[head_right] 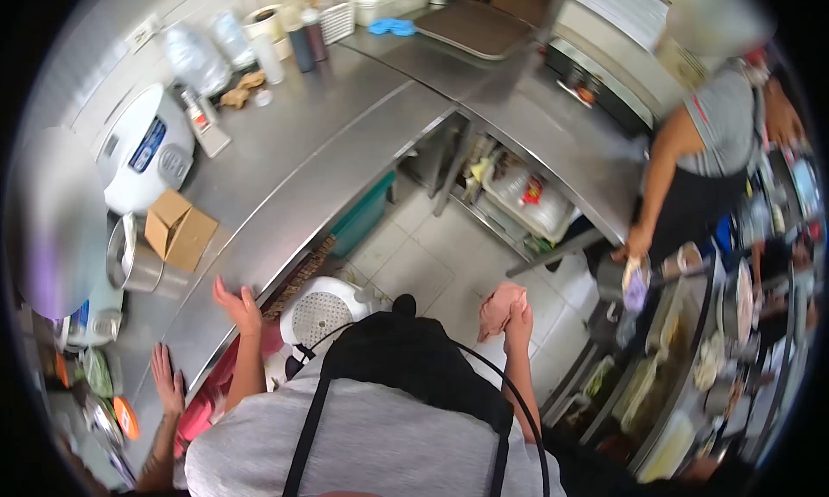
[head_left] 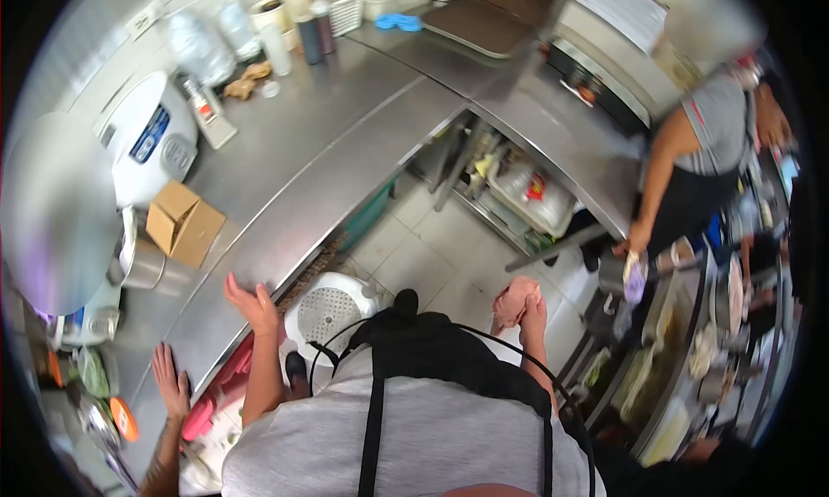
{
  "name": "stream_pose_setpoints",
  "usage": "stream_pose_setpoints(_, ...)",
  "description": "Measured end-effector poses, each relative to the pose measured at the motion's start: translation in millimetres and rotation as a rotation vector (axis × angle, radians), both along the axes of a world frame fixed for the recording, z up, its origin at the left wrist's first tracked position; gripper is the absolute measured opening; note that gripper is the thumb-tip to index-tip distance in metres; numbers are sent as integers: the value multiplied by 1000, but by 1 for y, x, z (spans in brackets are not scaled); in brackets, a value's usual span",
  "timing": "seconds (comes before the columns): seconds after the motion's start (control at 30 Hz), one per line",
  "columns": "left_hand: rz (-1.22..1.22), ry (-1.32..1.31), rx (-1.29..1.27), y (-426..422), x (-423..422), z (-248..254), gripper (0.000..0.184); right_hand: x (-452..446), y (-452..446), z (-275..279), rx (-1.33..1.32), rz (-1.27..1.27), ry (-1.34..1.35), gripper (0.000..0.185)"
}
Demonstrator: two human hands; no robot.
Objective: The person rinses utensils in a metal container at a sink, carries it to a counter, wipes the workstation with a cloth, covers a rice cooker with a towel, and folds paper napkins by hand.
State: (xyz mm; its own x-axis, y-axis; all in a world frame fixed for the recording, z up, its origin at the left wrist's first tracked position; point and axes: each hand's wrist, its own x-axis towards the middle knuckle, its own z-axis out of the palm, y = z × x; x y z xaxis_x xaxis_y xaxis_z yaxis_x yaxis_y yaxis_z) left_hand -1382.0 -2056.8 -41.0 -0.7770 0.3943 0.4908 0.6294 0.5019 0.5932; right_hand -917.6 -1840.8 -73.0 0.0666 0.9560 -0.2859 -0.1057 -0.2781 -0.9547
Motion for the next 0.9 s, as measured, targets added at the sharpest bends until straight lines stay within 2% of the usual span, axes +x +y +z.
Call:
stream_pose_setpoints(0.2,146,-34,90,13,-5,-2,58,-111,129,60,77,383,7,26)
stream_pose_setpoints(0.33,294,-74,90,26,-6,-1,59,-196,187,130,138,595,331,30)
stream_pose_setpoints(0.43,389,-84,205,47,-4,-3,59,-247,234,164,185,700,426,30)
stream_pose_setpoints(0.5,415,-130,245,66,10,11,59,-278,272,164,172,780,428,31)
stream_pose_setpoints(0.6,492,-152,274,85,36,17,59,-326,346,122,243,964,-235,37)
stream_pose_setpoints(0.63,523,-152,289,93,47,20,59,-342,366,98,600,1092,-309,49)
stream_pose_setpoints(0.67,551,-149,306,102,56,22,59,-355,378,72,862,936,-806,60)
stream_pose_setpoints(0.73,625,-156,303,116,75,21,59,-390,394,26,899,1130,-810,65)
stream_pose_setpoints(0.8,709,-201,269,135,95,22,59,-413,316,86,701,1088,-1240,61)
stream_pose_setpoints(0.87,758,-203,302,153,99,21,60,-431,310,64,1223,1150,-1036,55)
stream_pose_setpoints(0.9,783,-208,329,161,98,23,60,-441,300,55,1283,1287,-923,49)
